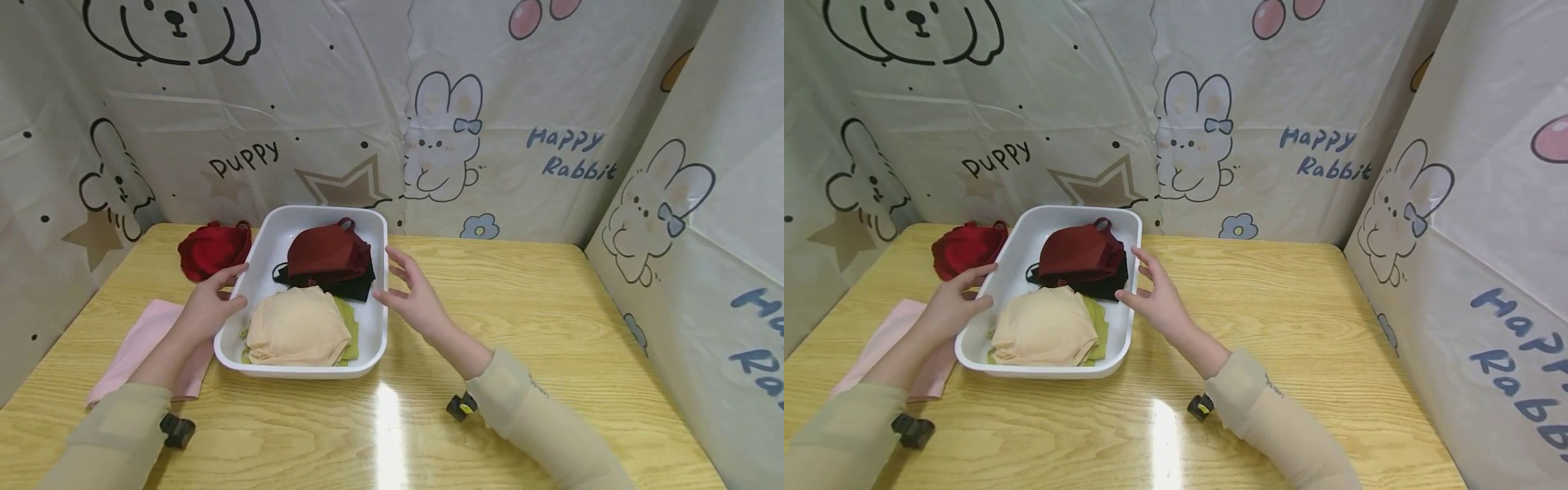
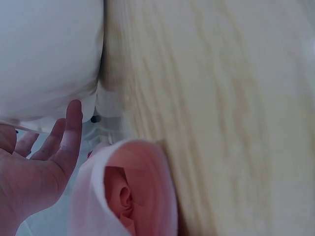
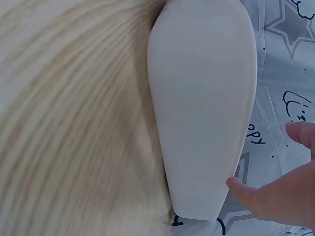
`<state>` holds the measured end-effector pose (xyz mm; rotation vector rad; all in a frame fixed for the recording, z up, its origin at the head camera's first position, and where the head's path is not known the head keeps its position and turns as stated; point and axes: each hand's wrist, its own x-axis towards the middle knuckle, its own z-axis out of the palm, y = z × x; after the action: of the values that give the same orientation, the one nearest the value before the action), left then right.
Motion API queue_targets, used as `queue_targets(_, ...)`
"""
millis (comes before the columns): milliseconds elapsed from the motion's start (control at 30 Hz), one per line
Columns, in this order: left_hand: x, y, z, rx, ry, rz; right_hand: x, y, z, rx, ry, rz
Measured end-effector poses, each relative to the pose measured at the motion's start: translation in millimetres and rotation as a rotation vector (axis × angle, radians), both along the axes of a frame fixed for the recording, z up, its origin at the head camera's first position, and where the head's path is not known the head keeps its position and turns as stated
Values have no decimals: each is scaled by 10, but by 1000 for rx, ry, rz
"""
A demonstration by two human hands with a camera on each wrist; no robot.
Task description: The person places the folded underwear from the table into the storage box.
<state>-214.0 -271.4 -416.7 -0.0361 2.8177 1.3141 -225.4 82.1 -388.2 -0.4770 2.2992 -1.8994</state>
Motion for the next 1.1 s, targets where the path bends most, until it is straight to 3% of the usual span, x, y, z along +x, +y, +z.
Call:
queue_targets(300, -2, -6, -4, 19, -1, 4, 24, 12, -168, 17, -27, -3)
queue_targets(467, 7, -3, 1, 22, -7, 9, 18, -1, -244, 41, -94, 27)
queue_targets(767, 23, -8, -5, 15, -2, 7, 3, 2, -256, 48, -253, 99)
queue_targets(1100, 2, -18, -8, 24, -3, 9, -50, 8, -307, 0, -324, 121)
